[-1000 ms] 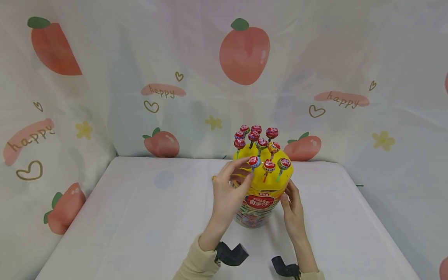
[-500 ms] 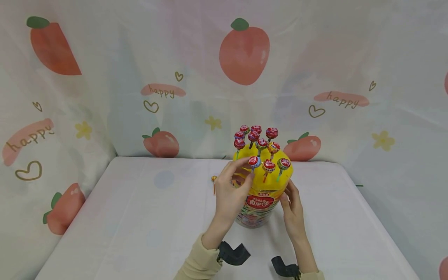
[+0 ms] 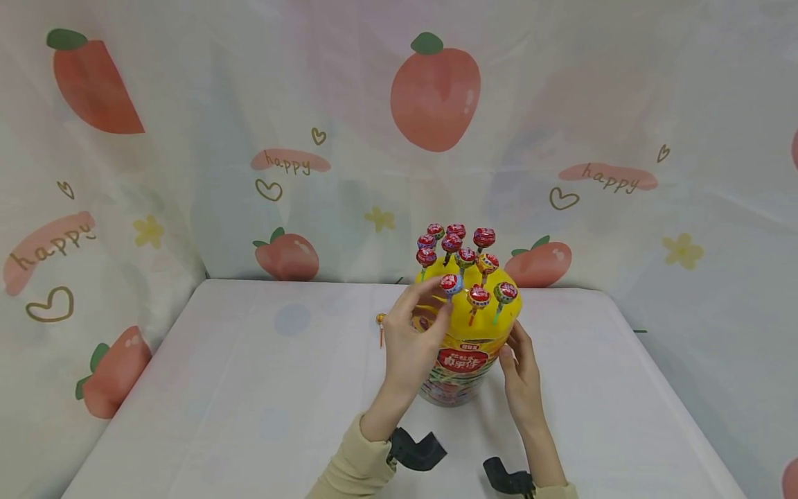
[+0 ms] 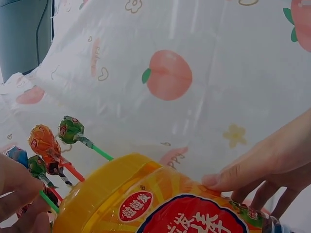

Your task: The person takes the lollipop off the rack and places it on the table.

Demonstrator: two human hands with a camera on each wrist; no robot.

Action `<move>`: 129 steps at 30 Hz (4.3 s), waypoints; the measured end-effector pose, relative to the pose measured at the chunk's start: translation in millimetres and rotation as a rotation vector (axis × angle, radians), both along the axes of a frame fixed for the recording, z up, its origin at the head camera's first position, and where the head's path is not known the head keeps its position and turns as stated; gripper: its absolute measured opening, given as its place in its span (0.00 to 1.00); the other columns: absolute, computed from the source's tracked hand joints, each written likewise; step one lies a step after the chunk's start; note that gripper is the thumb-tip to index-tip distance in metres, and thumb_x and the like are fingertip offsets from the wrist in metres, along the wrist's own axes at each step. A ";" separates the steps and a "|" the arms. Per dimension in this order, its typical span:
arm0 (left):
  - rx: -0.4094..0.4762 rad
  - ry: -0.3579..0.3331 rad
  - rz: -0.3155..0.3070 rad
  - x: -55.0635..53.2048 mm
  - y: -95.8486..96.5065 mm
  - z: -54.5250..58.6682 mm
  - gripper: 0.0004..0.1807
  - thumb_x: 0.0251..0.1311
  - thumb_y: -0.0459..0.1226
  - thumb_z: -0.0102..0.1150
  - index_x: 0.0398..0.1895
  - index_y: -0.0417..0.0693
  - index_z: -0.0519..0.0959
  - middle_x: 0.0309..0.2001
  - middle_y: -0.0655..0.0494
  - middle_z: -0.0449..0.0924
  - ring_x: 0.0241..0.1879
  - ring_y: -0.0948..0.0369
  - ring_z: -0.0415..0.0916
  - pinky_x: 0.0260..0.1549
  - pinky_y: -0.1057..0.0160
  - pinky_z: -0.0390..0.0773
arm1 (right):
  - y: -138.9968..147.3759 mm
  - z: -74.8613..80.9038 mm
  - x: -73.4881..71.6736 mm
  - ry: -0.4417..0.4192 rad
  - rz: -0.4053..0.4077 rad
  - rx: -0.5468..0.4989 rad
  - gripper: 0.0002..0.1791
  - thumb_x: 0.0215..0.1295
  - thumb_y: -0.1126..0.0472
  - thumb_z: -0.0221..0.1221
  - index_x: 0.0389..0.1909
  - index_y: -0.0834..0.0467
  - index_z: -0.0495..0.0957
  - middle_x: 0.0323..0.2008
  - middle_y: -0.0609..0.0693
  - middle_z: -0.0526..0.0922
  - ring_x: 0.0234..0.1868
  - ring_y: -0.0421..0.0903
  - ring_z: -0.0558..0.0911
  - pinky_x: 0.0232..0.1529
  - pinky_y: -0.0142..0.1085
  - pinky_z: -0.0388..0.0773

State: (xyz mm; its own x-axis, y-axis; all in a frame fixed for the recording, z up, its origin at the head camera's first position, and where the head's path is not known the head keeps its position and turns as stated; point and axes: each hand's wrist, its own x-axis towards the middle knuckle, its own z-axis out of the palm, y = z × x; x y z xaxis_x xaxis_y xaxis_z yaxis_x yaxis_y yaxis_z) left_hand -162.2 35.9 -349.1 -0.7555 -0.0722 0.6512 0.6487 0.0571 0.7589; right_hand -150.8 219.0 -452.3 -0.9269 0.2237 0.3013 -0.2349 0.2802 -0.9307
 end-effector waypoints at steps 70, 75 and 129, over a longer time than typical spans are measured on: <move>0.082 -0.575 0.244 -90.1 -70.8 -125.1 0.17 0.48 0.25 0.67 0.45 0.38 0.82 0.36 0.37 0.84 0.24 0.65 0.75 0.23 0.73 0.71 | 0.7 1.0 -1.6 -0.029 -0.030 0.021 0.28 0.75 0.60 0.44 0.73 0.45 0.54 0.64 0.32 0.63 0.63 0.31 0.64 0.62 0.26 0.61; 0.069 -0.622 0.270 -98.3 -75.4 -143.8 0.17 0.48 0.25 0.66 0.44 0.37 0.82 0.35 0.37 0.85 0.27 0.64 0.78 0.25 0.73 0.73 | 0.5 0.4 -1.3 -0.032 -0.030 0.023 0.28 0.75 0.60 0.44 0.73 0.45 0.54 0.64 0.32 0.63 0.63 0.31 0.64 0.64 0.31 0.62; -0.190 -0.701 0.408 -91.1 -82.9 -165.0 0.16 0.49 0.32 0.68 0.44 0.44 0.82 0.34 0.49 0.87 0.35 0.54 0.84 0.34 0.59 0.78 | -1.7 -0.8 -1.5 -0.014 -0.011 0.014 0.28 0.75 0.60 0.44 0.73 0.45 0.53 0.64 0.32 0.63 0.64 0.32 0.64 0.60 0.21 0.61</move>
